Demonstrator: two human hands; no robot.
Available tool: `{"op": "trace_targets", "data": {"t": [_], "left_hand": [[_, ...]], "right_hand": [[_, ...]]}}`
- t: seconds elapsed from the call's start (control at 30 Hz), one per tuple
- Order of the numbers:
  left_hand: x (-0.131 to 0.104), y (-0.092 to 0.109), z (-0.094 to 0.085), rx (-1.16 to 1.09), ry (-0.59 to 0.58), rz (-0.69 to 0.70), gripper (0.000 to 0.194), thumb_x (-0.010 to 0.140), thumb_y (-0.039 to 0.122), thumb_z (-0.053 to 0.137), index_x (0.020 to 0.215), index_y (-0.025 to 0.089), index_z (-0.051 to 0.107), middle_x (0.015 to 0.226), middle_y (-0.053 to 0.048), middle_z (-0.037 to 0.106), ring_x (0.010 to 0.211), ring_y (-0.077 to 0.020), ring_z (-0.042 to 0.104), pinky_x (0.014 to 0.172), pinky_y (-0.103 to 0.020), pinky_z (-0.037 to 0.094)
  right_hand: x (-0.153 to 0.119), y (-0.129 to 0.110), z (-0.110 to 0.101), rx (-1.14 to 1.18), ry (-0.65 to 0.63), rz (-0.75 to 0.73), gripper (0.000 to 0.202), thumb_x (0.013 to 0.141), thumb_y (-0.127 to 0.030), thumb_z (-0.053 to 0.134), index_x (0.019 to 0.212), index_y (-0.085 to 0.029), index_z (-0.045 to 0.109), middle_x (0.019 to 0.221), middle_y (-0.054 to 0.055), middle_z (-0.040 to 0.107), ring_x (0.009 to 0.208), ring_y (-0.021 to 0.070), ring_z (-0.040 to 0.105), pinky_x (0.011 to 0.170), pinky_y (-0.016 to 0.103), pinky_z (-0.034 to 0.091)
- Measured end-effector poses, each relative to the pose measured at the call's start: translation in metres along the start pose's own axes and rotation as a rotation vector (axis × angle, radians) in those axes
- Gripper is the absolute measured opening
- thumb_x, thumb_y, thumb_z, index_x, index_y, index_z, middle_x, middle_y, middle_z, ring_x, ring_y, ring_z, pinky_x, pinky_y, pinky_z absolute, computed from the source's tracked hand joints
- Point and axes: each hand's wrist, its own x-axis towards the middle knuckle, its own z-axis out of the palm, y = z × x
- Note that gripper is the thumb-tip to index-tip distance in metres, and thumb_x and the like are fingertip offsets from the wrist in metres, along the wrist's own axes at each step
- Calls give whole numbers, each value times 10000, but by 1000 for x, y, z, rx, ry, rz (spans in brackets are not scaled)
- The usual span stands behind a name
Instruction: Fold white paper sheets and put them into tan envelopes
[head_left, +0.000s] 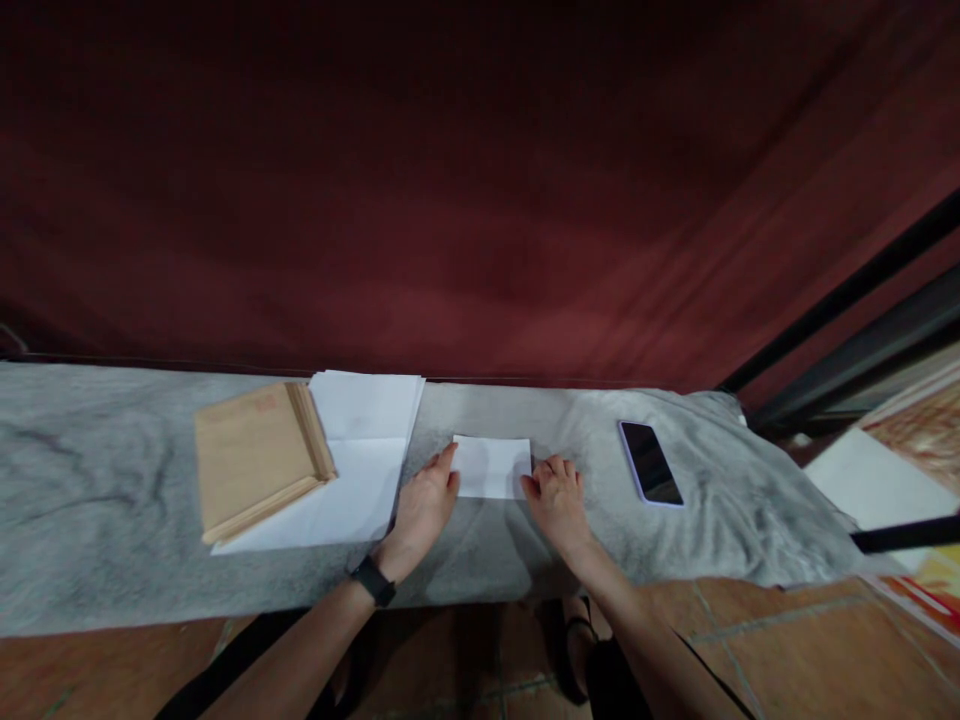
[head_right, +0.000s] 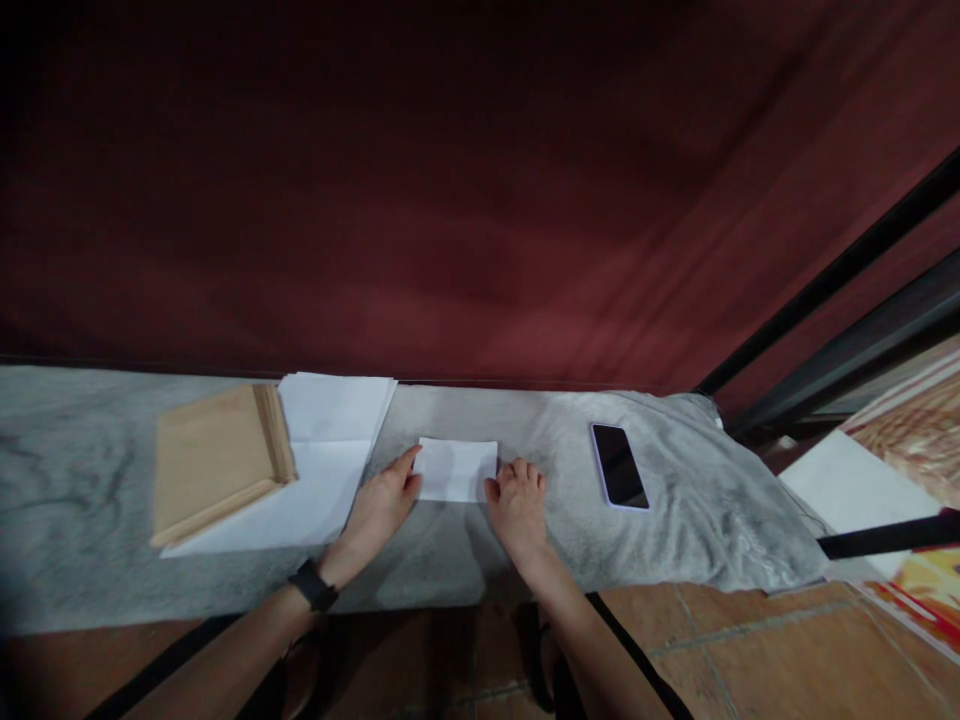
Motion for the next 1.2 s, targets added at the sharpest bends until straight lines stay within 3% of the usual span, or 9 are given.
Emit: {"op": "trace_targets", "data": {"t": [0.13,0.23,0.37,0.47,0.6,0.77,0.87,0.97,1.2], "left_hand": [[0,1,-1,16,-13,3,488,953,158,446,1440,148,477,1225,-151,695,1027,-264,711,869,-361,547],[0,3,-2,0,-11,16,473,950,136,448,1421,146,492,1236,-153,691,1051,-248,703,898,-348,537],[2,5,-4,0,-14,35,442,943,110,442,1374,138,533,1245,-149,686,1064,-230,698,920,-319,524],[3,5,-3,32,-14,36,424,946,111,435,1352,141,553,1222,-137,694,1034,-221,704,905,-304,527],[1,3,-2,77,-1,52,380,950,118,439,1292,159,598,1172,-114,704,980,-214,707,876,-309,540],[-8,4,6,130,130,218,337,977,167,423,1239,166,636,1178,-121,677,1065,-242,665,955,-383,526],[-14,7,21,52,128,384,388,1019,323,426,1352,184,568,1362,-113,612,1262,-234,576,1067,-390,472],[-22,8,37,69,81,500,562,1030,459,387,1507,163,394,1541,-129,456,1429,-247,417,1163,-439,379],[-29,0,51,204,142,523,700,1032,523,305,1577,94,213,1601,-168,342,1503,-260,278,1213,-462,291]], "right_hand": [[-1,-2,1,52,56,8,250,960,-307,505,1118,-195,663,1130,148,640,1110,337,547,954,512,457],[-6,-13,4,172,78,-151,394,996,-272,408,1344,-166,559,1393,155,556,1316,315,464,1076,518,414],[-21,-35,10,231,-35,-361,511,1036,-344,359,1511,-160,404,1586,102,394,1480,244,314,1191,451,333],[-32,-43,14,196,-73,-421,557,1044,-409,364,1547,-171,347,1608,86,353,1486,232,315,1221,445,289],[-37,-41,18,148,-29,-427,564,1043,-428,379,1551,-185,340,1594,92,369,1471,236,351,1218,462,292],[-37,-37,26,127,39,-443,542,1044,-382,390,1539,-163,361,1587,98,376,1464,227,365,1223,451,287],[-38,-36,33,125,71,-457,506,1035,-299,390,1518,-150,398,1571,98,408,1467,223,358,1223,458,288],[-39,-35,37,116,88,-455,517,1014,-247,392,1514,-113,395,1548,108,446,1476,214,339,1230,448,278],[-37,-23,28,64,46,-422,580,998,-221,381,1561,-124,282,1605,79,341,1493,193,297,1240,412,238]]}}
